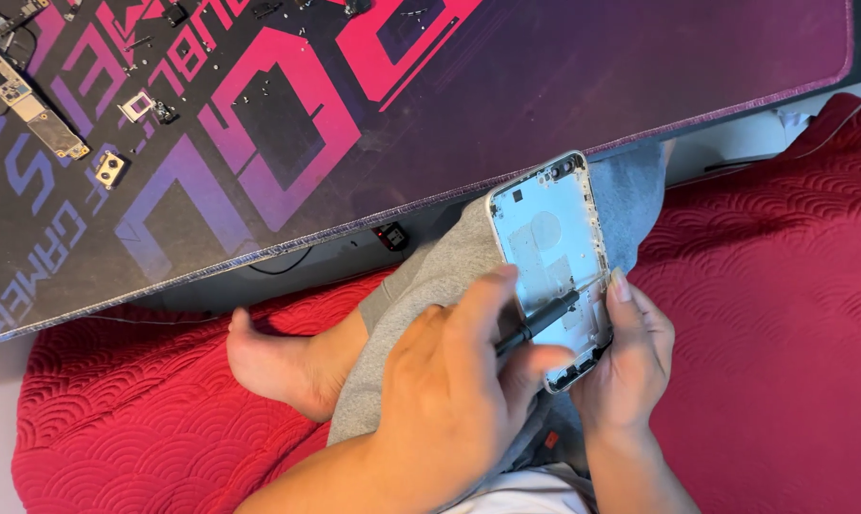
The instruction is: Removing adhesive residue from a mobile phone frame using a small metal tool.
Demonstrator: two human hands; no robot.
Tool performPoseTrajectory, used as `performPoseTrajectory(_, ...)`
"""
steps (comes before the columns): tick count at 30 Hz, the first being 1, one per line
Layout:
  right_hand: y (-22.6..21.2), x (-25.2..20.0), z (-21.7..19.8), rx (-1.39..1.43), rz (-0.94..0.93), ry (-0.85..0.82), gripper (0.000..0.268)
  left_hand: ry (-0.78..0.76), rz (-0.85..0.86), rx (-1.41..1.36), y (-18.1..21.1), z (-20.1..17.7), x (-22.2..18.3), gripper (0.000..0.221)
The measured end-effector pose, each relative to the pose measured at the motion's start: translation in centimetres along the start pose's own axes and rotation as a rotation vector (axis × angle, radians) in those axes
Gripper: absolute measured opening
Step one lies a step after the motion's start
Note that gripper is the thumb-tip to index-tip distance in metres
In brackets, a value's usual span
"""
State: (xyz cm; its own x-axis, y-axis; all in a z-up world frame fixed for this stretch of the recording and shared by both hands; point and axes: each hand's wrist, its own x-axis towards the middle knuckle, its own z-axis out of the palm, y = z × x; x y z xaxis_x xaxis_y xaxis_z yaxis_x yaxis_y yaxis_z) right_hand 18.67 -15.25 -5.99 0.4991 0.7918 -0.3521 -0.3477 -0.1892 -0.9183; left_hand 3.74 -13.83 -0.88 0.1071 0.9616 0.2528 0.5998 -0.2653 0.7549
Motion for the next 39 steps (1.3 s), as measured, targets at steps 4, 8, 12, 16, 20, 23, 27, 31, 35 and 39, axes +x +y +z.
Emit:
performPoseTrajectory(4,-0.6,-0.3,0.8,0.000,-0.026,-0.076,0.035,-0.212,-0.044,-0.238,0.1,-1.3,0.6,0.045)
performPoseTrajectory(8,0.0,-0.1,0.0,-0.011,-0.020,-0.054,0.033,-0.040,0.112,0.005,-0.1,-0.5,0.4,0.037)
performPoseTrajectory(12,-0.9,-0.3,0.9,-0.006,-0.030,-0.095,0.035,-0.120,0.109,-0.166,0.1,-1.7,0.9,0.042)
performPoseTrajectory(16,-0.2,0.0,0.1,0.026,-0.019,-0.044,0.030,-0.026,0.099,-0.003,-0.5,-0.7,0.8,0.029)
performPoseTrajectory(20,-0.3,-0.1,0.2,-0.108,0.004,0.022,0.033,-0.071,0.032,-0.036,0.1,-1.1,0.9,0.057)
performPoseTrajectory(23,-0.6,-0.2,0.6,-0.061,-0.020,-0.031,0.038,-0.060,0.105,-0.038,-0.2,-0.9,1.0,0.030)
performPoseTrajectory(27,-1.2,-0.3,1.2,-0.077,-0.043,-0.073,0.042,0.002,0.189,-0.019,-0.5,-1.1,1.0,0.017)
performPoseTrajectory(31,-1.1,-0.3,1.3,-0.053,-0.046,-0.065,0.042,0.005,0.187,-0.052,-0.4,-1.6,0.9,0.016)
performPoseTrajectory(35,-0.7,-0.3,1.0,-0.076,-0.073,-0.061,0.044,-0.002,0.176,-0.139,-0.1,-2.7,1.1,0.015)
performPoseTrajectory(39,0.0,-0.3,0.1,-0.033,-0.051,-0.065,0.043,0.056,0.326,-0.249,-0.8,-5.4,3.1,0.025)
